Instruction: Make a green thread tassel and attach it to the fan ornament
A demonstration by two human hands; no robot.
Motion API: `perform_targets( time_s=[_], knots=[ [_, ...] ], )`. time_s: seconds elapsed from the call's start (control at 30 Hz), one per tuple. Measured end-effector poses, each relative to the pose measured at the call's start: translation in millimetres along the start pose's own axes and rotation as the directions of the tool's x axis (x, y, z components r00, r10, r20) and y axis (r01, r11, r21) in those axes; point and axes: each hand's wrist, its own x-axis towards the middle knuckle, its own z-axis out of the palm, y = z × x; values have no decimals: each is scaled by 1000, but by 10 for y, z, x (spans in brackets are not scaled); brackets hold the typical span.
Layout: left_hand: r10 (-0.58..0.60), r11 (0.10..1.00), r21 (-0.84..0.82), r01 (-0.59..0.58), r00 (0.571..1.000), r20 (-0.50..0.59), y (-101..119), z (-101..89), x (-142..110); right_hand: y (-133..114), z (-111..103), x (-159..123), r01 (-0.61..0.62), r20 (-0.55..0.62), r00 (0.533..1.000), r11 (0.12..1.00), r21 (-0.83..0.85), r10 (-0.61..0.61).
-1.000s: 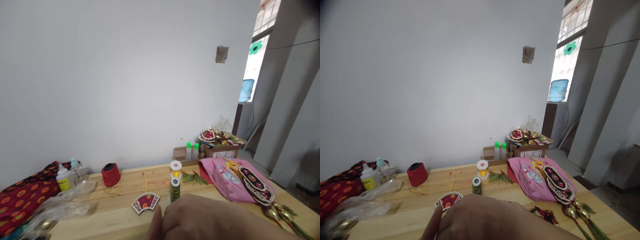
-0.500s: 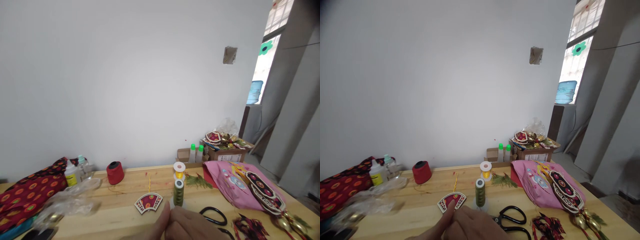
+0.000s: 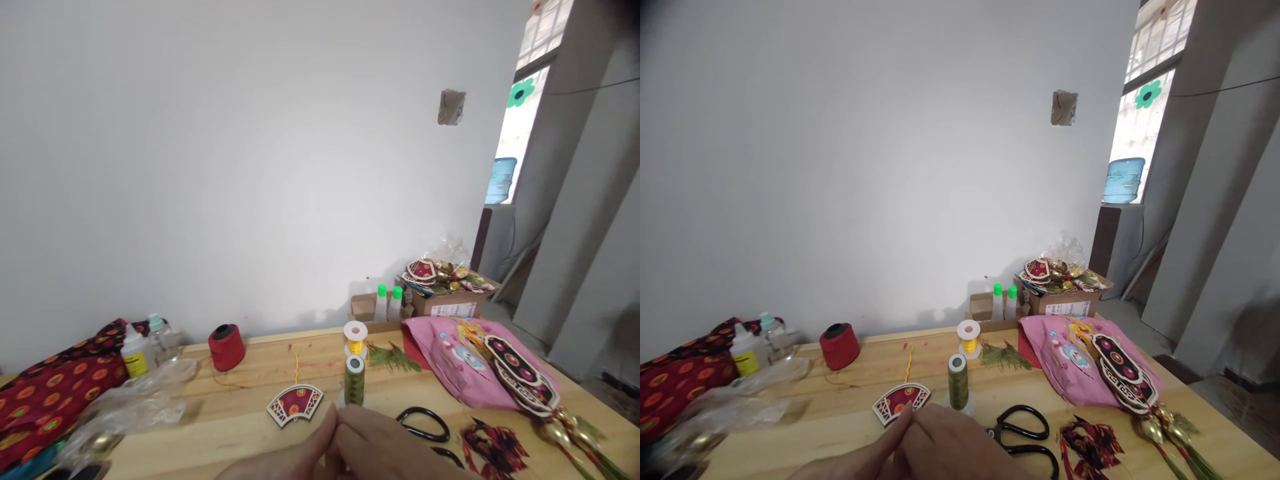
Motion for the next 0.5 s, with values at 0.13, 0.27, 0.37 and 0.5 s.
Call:
perform_targets(
  time_s=[0.13,0.27,0.37,0.5],
  knots=[
    [85,996,24,-86,996,22,2,42,62,-19,-124,-67,-96,46,995,971,217,88],
    [86,994,64,-89,995,47,30,-7,-45,-47,-253,-144,-140,50,990,924,355,131],
    [70,992,103,-77,995,68,62,-82,-154,-61,-328,-160,-154,84,988,901,406,131],
    [72,992,96,-78,995,68,64,-157,-195,-80,-377,-159,-186,130,981,871,455,142]
  ],
)
